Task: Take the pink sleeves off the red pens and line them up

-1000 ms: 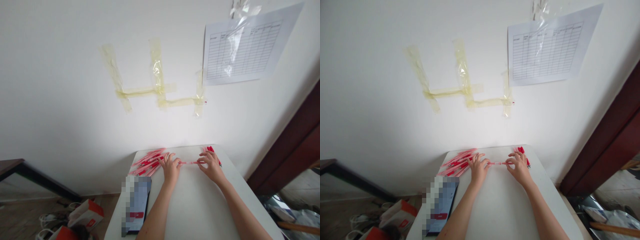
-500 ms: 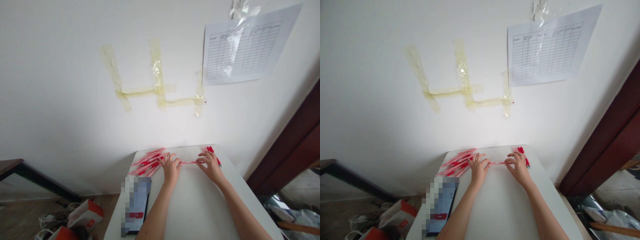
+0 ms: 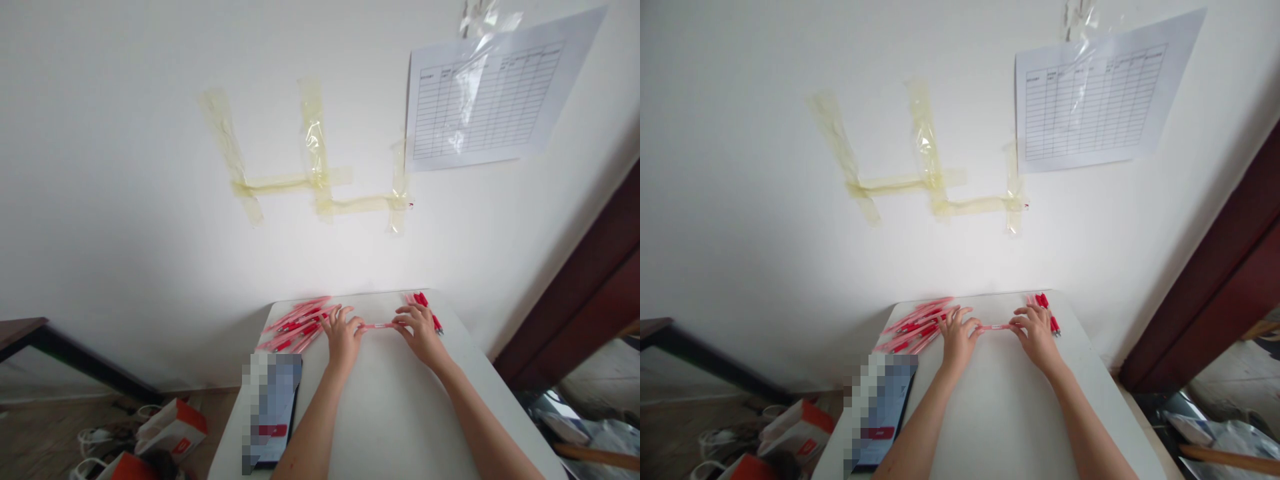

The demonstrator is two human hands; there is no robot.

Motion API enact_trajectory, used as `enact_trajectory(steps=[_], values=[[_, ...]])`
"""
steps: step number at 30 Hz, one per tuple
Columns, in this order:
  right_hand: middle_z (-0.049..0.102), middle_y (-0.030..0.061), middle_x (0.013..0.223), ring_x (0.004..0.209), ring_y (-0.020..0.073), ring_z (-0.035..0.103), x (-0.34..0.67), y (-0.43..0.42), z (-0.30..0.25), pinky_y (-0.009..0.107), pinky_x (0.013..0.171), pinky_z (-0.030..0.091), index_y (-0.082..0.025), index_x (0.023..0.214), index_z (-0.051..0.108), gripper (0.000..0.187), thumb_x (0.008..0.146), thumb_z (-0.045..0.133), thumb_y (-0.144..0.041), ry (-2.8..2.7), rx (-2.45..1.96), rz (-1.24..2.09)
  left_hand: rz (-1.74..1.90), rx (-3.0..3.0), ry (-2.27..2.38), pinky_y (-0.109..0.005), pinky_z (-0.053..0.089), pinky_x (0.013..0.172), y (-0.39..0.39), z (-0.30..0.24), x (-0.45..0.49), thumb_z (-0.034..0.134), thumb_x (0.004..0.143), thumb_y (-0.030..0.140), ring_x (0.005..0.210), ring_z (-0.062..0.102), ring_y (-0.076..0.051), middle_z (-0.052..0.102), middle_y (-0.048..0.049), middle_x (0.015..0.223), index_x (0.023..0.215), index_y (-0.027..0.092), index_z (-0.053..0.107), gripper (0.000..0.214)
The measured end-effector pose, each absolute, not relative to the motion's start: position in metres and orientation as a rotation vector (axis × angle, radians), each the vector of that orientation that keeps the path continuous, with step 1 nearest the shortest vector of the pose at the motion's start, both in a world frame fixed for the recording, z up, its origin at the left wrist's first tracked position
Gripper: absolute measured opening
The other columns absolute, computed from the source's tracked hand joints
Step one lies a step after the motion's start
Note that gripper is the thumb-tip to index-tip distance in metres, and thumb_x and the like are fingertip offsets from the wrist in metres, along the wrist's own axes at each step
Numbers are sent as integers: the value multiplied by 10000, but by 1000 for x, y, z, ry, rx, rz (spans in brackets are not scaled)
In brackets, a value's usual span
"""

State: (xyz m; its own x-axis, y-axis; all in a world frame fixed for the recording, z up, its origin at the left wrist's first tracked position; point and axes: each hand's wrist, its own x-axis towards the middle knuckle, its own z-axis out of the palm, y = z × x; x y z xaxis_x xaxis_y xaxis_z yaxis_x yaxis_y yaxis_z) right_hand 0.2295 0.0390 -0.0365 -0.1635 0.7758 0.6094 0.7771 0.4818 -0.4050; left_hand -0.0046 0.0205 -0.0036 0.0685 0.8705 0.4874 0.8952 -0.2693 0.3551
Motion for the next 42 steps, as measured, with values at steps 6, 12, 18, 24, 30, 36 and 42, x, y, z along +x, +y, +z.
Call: enact_trajectory(steps=[6, 12, 18, 24, 30, 36, 42], values=[[685, 69, 1162, 1228, 347, 477, 229, 39, -40, 656, 1040, 372, -310, 850, 754, 314, 969, 484, -417, -1929, -1346, 22, -993, -2274, -1867, -652, 209, 1159, 20, -3, -5, 741, 829, 308, 1376, 409, -316, 628, -14, 1325, 881, 321, 751, 55], [659, 81, 1186, 1240, 347, 467, 230, 37, -39, 640, 1046, 383, -314, 903, 772, 303, 962, 514, -462, -1947, -1352, 21, -1022, -2247, -1887, -692, 178, 1160, 20, -3, -5, 745, 826, 289, 1372, 420, -323, 637, -9, 1318, 872, 322, 747, 57], [624, 101, 1228, 1200, 331, 503, 231, 35, -39, 596, 1034, 423, -294, 1191, 682, 367, 903, 610, -510, -1917, -1348, -22, -1041, -2226, -1911, -712, 154, 1169, 21, -4, -6, 750, 821, 273, 1365, 426, -326, 637, -9, 1313, 877, 316, 752, 70], [653, 84, 1157, 1214, 331, 508, 233, 40, -40, 603, 1027, 421, -292, 917, 717, 226, 942, 552, -444, -1936, -1332, -45, -1044, -2228, -1900, -729, 182, 1150, 21, -4, -5, 752, 816, 243, 1360, 428, -336, 637, -13, 1309, 872, 314, 749, 91], [645, 87, 1175, 1210, 335, 508, 233, 40, -42, 612, 1037, 401, -290, 929, 719, 231, 929, 573, -470, -1945, -1343, -15, -1046, -2241, -1894, -728, 193, 1146, 22, -5, -6, 755, 815, 251, 1360, 429, -334, 640, -13, 1305, 852, 310, 750, 70], [630, 67, 1201, 1205, 323, 513, 236, 39, -42, 571, 1014, 442, -300, 934, 714, 187, 886, 641, -464, -1931, -1373, -33, -1052, -2212, -1892, -749, 206, 1134, 24, -8, -7, 757, 810, 241, 1349, 444, -331, 640, -18, 1295, 843, 314, 749, 81], [646, 78, 1176, 1199, 330, 516, 236, 42, -43, 598, 1016, 430, -298, 888, 734, 270, 931, 565, -503, -1945, -1367, -34, -1061, -2197, -1890, -729, 202, 1148, 24, -7, -7, 758, 810, 250, 1351, 446, -328, 644, -23, 1290, 847, 310, 757, 71]])
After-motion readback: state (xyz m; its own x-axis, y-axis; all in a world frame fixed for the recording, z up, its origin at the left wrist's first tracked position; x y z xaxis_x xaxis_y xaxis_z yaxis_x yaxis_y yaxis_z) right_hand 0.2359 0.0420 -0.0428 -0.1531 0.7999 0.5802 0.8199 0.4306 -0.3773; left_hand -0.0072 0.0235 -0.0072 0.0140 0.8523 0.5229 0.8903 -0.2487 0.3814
